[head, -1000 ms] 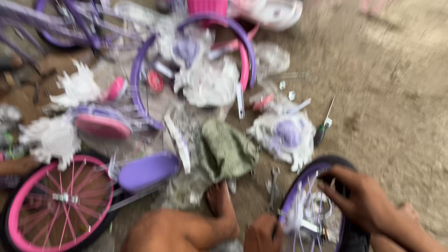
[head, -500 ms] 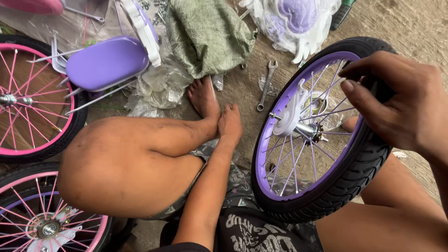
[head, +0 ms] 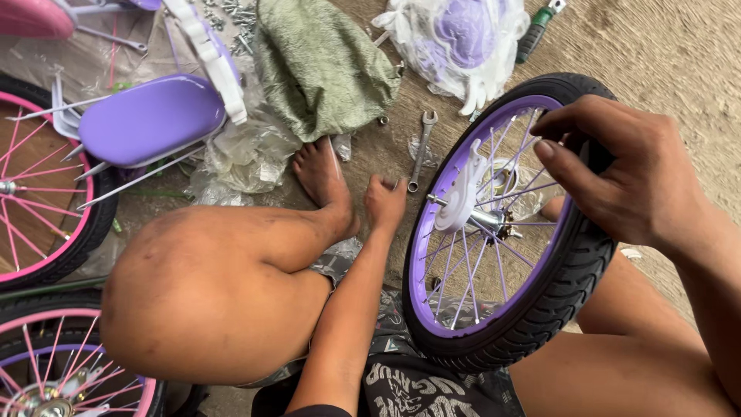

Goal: The person sits on the ground assembling a children's bicycle wheel, fitting the axle, washers and hub parts by hand, tapping them with a hammer, and attaching a white plastic bracket to the hub, tightening parts with a wrench.

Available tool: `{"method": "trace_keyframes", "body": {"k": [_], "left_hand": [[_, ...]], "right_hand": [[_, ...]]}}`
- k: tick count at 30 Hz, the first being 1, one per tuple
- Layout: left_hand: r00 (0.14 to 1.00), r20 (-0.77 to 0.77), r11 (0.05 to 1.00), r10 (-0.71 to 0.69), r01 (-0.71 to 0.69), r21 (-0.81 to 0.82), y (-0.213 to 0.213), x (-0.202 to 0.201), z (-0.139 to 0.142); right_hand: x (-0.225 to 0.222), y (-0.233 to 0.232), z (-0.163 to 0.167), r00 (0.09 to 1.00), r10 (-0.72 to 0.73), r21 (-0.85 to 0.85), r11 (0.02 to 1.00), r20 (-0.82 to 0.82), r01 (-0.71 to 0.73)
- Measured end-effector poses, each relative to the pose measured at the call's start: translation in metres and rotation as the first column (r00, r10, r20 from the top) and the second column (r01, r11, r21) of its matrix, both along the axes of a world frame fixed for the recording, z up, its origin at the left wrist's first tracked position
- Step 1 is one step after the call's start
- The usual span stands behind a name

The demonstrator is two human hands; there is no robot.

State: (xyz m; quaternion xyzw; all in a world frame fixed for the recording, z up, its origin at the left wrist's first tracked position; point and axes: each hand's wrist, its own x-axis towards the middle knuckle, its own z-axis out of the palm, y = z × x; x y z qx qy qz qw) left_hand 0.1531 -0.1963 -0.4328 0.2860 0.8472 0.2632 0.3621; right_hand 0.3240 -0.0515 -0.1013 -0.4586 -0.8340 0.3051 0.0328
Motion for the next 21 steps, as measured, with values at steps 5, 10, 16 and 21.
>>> {"method": "trace_keyframes", "body": {"k": [5,10,16,21], "left_hand": [[0.407,0.850,0.763,0.334,-0.646,0.009,0.030,0.025,0.018],[0.212,0.913,0.687,0.349,-0.720,-0.096,0.002,0.056,0.043],[0.373,0.896,0.676,0.243,-0.727,0.120,-0.010,0.067,0.056],[0.457,0.851,0.669,0.259,-0.720,0.184,-0.017,0.072,0.069]], "right_hand": [[-0.010,0.000,0.007,1.000,-0.012,0.024,1.000,0.019,0.012],[-0.018,-0.004,0.007,1.000,0.013,0.075,0.997,-0.006,-0.013],[-0.024,-0.004,0.006,0.999,0.031,0.084,0.996,0.044,-0.035],[-0.024,-0.005,0.006,0.997,0.074,0.080,0.994,0.001,-0.074]]}}
